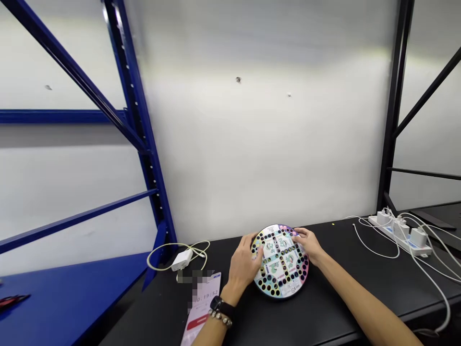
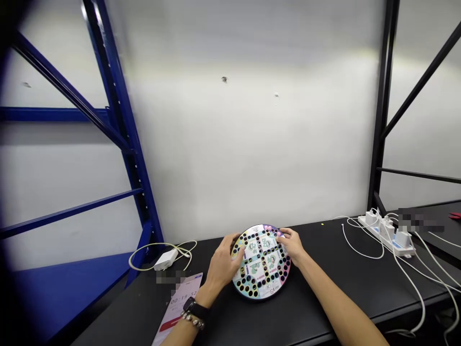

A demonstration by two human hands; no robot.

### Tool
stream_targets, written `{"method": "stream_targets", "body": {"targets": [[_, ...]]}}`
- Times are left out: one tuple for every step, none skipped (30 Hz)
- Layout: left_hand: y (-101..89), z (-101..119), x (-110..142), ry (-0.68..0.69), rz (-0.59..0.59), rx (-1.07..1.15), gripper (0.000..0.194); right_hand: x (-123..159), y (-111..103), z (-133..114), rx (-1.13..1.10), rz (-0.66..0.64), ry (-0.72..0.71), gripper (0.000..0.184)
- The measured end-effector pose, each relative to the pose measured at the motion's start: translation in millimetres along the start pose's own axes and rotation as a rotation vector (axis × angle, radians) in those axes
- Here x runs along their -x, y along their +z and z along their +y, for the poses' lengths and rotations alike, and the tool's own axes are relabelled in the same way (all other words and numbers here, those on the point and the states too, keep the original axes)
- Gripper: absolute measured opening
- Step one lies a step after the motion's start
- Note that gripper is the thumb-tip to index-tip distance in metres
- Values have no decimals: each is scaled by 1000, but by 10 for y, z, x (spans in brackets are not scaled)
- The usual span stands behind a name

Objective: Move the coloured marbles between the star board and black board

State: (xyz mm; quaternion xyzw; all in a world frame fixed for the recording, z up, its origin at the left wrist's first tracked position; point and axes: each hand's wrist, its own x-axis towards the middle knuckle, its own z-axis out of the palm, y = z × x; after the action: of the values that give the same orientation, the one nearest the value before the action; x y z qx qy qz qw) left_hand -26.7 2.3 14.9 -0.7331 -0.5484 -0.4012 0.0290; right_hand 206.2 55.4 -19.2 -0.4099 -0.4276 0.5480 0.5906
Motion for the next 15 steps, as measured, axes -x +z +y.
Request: {"method": "stream_targets", "body": {"targets": [[-14, -11, -6, 37, 38, 39, 33, -7, -18, -42, -45, -53, 7, 49], [-27, -21, -11, 62, 79, 66, 33, -23, -49, -91, -91, -89, -5, 45], [-37, -29, -14, 73, 127, 78, 33, -47, -94, -145, -138, -90, -42, 43], [-44, -33, -16, 69, 173, 73, 34, -78, -152, -201, -182, -47, -103, 41], [-46, -33, -14, 56, 209, 55, 35, -113, -220, -257, -218, 35, -177, 40], [-43, -28, -8, 46, 222, 28, 35, -149, -294, -309, -237, 143, -259, 39], [-33, -18, 1, 44, 205, -5, 35, -181, -369, -355, -228, 263, -344, 38], [-18, -3, 13, 47, 164, -38, 33, -205, -439, -391, -174, 374, -427, 37], [2, 15, 27, 55, 108, -69, 32, -215, -498, -417, -67, 451, -498, 34], [25, 35, 43, 63, 50, -97, 31, -211, -543, -432, 87, 489, -550, 31], [48, 54, 59, 64, 2, -121, 31, -192, -570, -436, 277, 491, -579, 26], [71, 70, 73, 66, -36, -138, 30, -161, -579, -430, 488, 461, -582, 20], [90, 82, 87, 69, -62, -153, 30, -120, -573, -415, 702, 405, -558, 14], [106, 90, 98, 72, -79, -166, 30, -76, -555, -394, 905, 333, -515, 10], [118, 93, 107, 78, -88, -176, 30, -32, -528, -369, 1087, 252, -461, 11]]}}
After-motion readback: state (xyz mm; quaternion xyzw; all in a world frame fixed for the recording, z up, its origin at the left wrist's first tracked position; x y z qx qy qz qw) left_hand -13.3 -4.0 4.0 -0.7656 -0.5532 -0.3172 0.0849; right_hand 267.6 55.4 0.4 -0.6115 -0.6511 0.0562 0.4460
